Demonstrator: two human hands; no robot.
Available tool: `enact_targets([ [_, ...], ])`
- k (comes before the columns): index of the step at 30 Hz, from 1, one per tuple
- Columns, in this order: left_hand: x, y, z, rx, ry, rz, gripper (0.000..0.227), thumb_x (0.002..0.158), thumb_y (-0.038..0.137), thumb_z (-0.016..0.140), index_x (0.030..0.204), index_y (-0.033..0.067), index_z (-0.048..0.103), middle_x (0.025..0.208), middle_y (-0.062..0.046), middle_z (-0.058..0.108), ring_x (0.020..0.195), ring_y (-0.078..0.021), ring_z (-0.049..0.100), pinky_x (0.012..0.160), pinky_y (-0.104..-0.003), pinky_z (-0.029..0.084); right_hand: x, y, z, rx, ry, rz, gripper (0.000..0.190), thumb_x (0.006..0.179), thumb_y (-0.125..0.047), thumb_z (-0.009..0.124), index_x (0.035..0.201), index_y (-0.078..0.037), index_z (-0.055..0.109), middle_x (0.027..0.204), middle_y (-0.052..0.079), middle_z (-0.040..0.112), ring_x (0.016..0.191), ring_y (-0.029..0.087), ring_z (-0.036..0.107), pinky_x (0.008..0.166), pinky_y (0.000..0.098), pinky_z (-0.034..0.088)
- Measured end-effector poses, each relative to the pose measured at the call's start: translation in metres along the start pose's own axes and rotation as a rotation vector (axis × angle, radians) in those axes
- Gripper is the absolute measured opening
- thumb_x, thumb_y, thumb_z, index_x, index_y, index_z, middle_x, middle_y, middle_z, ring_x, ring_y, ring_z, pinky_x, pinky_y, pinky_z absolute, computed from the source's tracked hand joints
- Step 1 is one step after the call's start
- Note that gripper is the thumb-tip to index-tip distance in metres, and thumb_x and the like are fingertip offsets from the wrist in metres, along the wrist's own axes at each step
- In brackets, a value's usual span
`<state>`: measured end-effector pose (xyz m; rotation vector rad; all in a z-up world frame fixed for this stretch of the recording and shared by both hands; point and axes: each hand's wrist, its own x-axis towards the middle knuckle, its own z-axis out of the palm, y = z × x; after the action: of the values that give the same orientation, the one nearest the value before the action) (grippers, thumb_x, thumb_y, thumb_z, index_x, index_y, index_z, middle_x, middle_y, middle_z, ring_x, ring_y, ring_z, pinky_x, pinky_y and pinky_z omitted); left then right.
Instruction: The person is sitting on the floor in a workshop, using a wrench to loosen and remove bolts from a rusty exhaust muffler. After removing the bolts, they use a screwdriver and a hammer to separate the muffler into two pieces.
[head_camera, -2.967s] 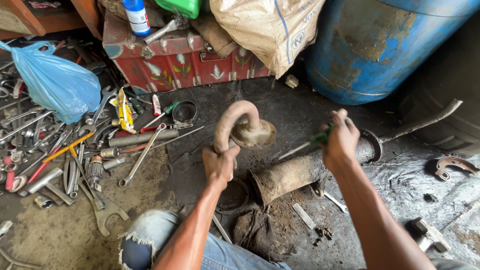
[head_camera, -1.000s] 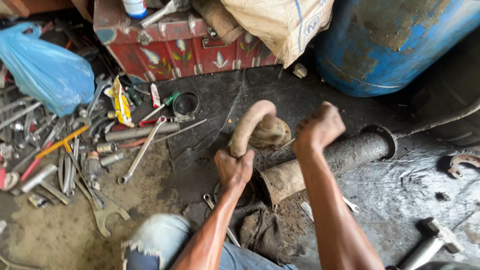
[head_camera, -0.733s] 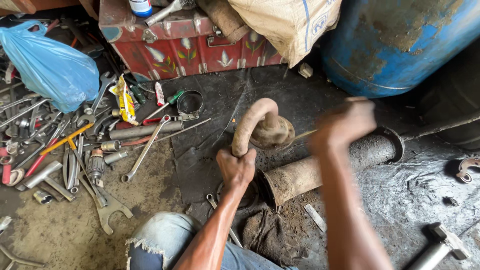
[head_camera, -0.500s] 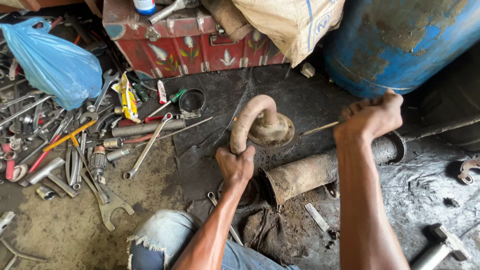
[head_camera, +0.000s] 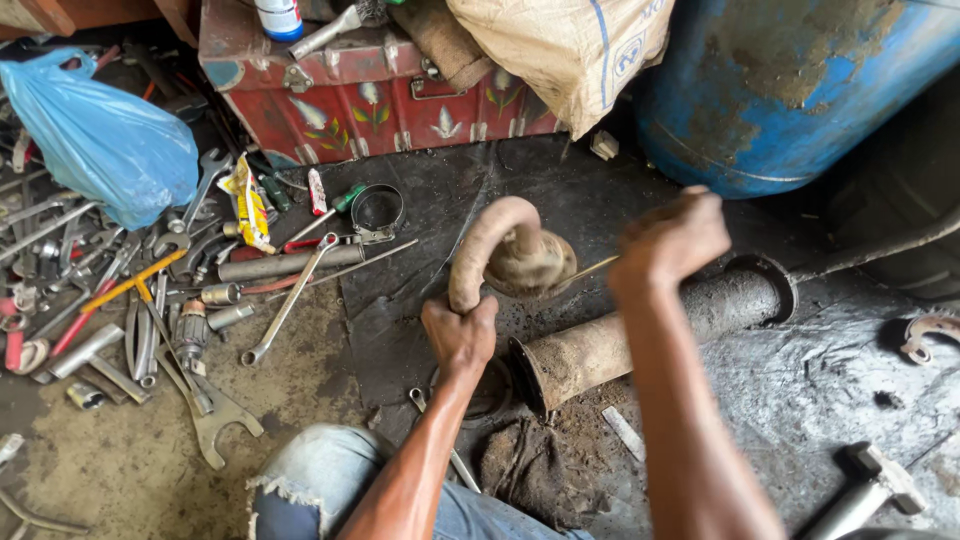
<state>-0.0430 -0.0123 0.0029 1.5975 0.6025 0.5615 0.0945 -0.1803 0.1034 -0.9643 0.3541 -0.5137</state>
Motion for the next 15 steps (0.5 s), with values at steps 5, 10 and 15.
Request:
enact_targets([
  [5,-0.002,0.003,0.005,-0.109,-0.003,0.004,0.012,0.066,0.012,0.065,0.058,0.0085,0.057,0.046,-0.002,0.053,0.034,-0.0131,0.049,0.033,-0.038,0.046,0.05,-0.005,-0.031,0.065,-0.065,-0.129,0.029,0.098,-0.021,0.05,0.07,-0.017,0.045,0.058,-0.005,0.043,0.046,0.008,0.035,0.04,0.0265,0.029],
  [10,-0.002,-0.009,0.004,-0.016,0.028,0.082,0.027,0.069,0.012,0.069,0.053,0.0049,0.049,0.05,-0.003,0.05,0.041,-0.0119,0.046,0.039,-0.039,0.036,-0.009,0.092,-0.034,-0.443,-0.124,-0.591,0.024,0.095,-0.016,0.051,0.078,-0.013,0.068,0.068,-0.004,0.064,0.058,0.007,0.057,0.051,0.026,0.046],
  [15,0.006,-0.015,0.005,-0.055,0.032,-0.001,0.025,0.07,0.014,0.071,0.06,0.0099,0.049,0.055,0.002,0.048,0.042,-0.0111,0.047,0.037,-0.037,0.04,0.022,0.01,-0.031,0.054,0.029,-0.114,0.028,0.094,-0.018,0.044,0.067,-0.012,0.045,0.054,-0.001,0.043,0.037,0.011,0.037,0.032,0.0344,0.028],
])
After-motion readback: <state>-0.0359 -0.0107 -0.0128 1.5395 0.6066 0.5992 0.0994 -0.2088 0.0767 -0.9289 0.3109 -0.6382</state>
